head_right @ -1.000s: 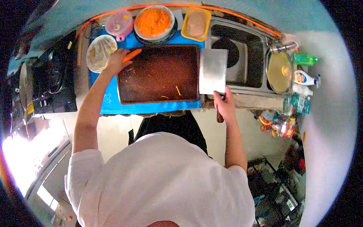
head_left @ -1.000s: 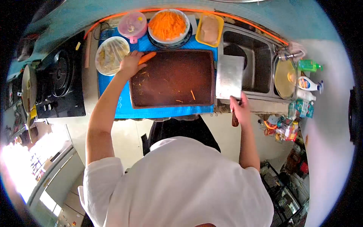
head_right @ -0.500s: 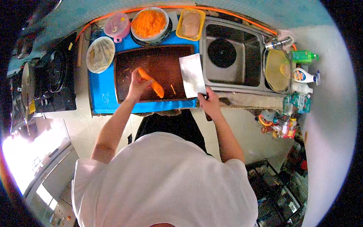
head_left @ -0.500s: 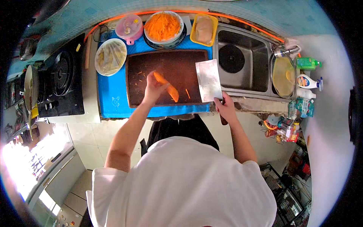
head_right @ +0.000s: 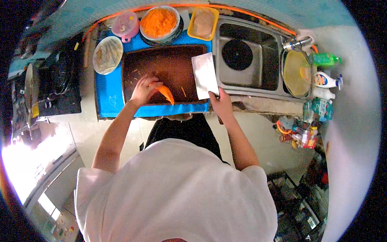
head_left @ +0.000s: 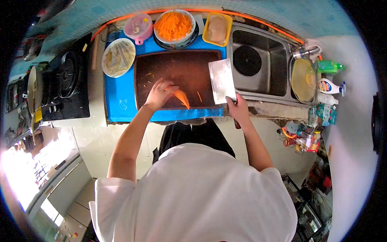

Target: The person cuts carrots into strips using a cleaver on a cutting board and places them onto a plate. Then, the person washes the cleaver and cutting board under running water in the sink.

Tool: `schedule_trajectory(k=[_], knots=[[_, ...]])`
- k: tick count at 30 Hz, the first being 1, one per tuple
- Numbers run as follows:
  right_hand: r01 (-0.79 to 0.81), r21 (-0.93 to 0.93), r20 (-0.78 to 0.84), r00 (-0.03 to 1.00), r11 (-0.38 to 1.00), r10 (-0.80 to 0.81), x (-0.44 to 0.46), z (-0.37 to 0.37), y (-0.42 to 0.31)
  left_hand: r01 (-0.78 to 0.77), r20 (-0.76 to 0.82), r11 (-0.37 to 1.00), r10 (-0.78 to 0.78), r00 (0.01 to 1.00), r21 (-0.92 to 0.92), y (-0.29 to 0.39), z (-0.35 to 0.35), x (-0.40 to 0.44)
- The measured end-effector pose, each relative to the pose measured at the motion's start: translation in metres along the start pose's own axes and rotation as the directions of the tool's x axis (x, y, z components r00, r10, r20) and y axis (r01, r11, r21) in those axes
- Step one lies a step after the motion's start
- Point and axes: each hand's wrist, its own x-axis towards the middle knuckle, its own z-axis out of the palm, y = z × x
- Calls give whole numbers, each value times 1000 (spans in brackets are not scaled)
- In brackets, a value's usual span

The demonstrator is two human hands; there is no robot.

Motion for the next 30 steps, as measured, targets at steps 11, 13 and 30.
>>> schedule_trajectory(k=[11, 13, 30], knots=[[-43, 113, -56, 997, 993, 49, -2, -12, -20, -491, 170, 871, 484, 858, -1, 66, 9, 86], [-61, 158, -36, 997, 986, 68, -9, -17, -24, -528, 166, 849, 521, 837, -6, 61, 16, 88], [-71, 352, -115, 986, 933, 118, -33, -14, -43, 143, -670, 875, -451, 590, -463, -79, -66, 218]])
